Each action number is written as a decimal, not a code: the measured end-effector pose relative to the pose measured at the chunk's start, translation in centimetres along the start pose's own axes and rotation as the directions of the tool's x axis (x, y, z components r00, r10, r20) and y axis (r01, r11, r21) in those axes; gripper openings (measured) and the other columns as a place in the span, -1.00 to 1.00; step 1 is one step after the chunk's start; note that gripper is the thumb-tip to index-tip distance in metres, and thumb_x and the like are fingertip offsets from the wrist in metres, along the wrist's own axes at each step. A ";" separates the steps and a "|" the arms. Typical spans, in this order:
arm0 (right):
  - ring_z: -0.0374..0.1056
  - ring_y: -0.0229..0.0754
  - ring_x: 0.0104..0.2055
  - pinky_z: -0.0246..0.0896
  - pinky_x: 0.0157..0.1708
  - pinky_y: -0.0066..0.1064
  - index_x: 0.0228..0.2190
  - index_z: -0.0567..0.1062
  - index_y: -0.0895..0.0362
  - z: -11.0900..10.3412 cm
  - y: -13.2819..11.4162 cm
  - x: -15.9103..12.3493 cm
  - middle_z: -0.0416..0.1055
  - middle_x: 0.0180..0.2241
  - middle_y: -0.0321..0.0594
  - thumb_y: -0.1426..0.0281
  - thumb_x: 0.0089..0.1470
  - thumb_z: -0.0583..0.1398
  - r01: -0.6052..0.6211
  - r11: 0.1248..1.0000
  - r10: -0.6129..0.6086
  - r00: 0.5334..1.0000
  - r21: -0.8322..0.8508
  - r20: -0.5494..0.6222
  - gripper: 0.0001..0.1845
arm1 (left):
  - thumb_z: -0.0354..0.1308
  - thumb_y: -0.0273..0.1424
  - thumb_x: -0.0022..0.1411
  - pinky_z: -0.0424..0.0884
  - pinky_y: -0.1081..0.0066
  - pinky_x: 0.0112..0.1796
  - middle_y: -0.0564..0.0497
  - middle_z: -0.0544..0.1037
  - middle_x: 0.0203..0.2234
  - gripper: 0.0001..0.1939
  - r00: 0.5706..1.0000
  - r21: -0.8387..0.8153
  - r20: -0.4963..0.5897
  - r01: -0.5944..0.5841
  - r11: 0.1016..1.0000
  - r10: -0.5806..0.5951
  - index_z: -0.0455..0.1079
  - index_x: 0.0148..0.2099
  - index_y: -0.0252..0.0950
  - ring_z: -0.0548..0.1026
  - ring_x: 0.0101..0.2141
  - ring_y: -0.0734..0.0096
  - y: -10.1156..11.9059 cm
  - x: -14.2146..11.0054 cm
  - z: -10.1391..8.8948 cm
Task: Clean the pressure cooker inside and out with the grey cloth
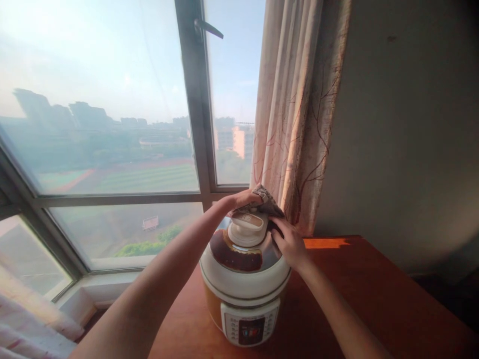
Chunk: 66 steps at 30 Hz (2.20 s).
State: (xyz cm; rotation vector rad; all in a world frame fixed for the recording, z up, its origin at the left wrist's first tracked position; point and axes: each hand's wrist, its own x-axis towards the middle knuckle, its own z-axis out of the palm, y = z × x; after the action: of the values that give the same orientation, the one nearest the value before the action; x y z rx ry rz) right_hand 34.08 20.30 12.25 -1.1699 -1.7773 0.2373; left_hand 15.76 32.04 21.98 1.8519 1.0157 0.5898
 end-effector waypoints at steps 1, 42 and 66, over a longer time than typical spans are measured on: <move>0.39 0.04 0.14 0.23 0.18 -0.03 0.02 0.53 0.08 0.0 0.0 0.0 0.51 0.06 -0.08 0.36 0.16 0.05 0.002 1.000 -0.002 1.000 0.007 -0.005 -0.56 | 0.19 -0.25 -0.06 0.42 0.25 -0.23 -0.07 0.58 -0.34 -0.64 1.000 0.019 -0.013 -0.002 1.000 0.002 0.50 -0.23 -0.38 0.47 -0.33 0.22 -0.4 0.0 -0.2; 0.33 0.02 0.21 0.17 0.24 -0.04 0.13 0.43 0.17 0.8 0.8 0.2 0.45 0.14 -0.01 0.37 0.13 0.05 -0.030 1.000 0.030 1.000 -0.007 0.008 -0.46 | 0.15 -0.27 -0.03 0.46 0.22 -0.13 -0.05 0.63 -0.32 -0.70 0.936 0.085 -0.352 0.030 0.996 0.002 0.49 -0.25 -0.31 0.53 -0.20 0.05 -4.4 -16.8 -1.9; 0.35 -0.01 0.19 0.18 0.24 -0.07 0.11 0.45 0.10 0.6 0.8 0.1 0.47 0.12 -0.08 0.37 0.13 0.06 -0.033 0.999 0.033 0.999 -0.022 0.002 -0.49 | 0.22 -0.17 0.10 0.43 0.22 -0.02 -0.14 0.64 -0.06 -0.55 0.956 0.420 -0.222 -0.084 0.904 0.192 0.59 -0.03 -0.31 0.54 -0.02 -0.04 -4.9 -8.3 -2.4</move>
State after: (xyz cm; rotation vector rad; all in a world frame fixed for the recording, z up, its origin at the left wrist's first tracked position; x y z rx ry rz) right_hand 34.05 20.94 11.50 -1.2162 -1.7672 0.2391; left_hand 7.50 27.47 18.95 2.2726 1.2589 0.7659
